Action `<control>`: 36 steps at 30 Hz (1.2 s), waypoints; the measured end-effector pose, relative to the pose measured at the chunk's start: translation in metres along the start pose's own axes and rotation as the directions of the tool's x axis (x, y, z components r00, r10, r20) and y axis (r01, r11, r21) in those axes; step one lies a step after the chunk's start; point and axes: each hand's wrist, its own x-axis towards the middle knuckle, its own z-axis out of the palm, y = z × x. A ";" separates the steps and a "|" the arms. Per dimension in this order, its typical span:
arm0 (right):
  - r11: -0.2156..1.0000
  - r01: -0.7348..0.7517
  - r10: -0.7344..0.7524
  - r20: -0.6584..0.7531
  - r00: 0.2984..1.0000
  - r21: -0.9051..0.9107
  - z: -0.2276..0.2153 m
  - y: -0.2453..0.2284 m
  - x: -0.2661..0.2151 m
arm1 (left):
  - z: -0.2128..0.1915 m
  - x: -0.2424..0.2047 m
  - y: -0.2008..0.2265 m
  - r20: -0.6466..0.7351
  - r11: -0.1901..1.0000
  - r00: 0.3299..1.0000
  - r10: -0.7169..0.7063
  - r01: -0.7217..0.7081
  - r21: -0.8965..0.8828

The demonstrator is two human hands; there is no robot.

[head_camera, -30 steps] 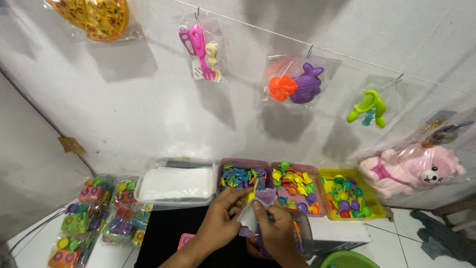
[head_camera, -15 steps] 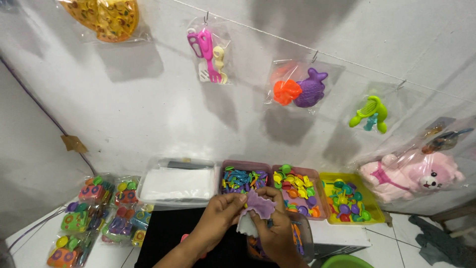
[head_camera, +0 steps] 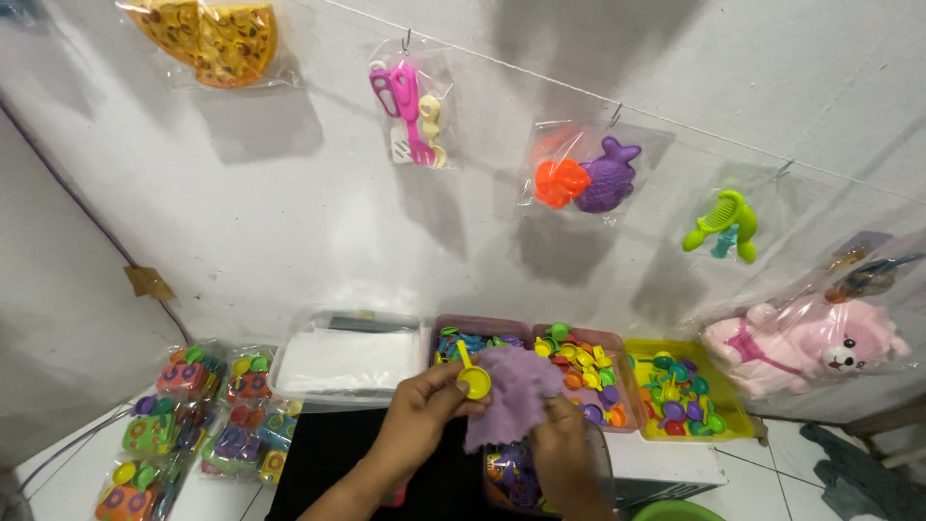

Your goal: The person sits on the floor and wipes various colorful plastic toys, including a pink toy, a yellow spoon, and a green toy, using a purple cloth. The cleaned toys are placed into a clear plastic container.

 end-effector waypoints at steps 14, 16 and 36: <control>0.290 0.910 -0.945 0.060 0.321 -0.298 0.013 -0.041 -0.011 | -0.007 -0.003 -0.031 0.210 0.727 0.882 0.422 -0.468 0.502; 0.294 0.901 -0.943 0.056 0.328 -0.318 0.015 -0.040 -0.011 | -0.005 -0.003 -0.030 0.178 0.780 0.904 0.388 -0.425 0.460; 0.816 0.465 -0.455 -0.115 0.883 0.344 0.032 0.003 0.018 | 0.010 -0.014 -0.008 0.281 0.562 0.719 0.636 -0.681 0.470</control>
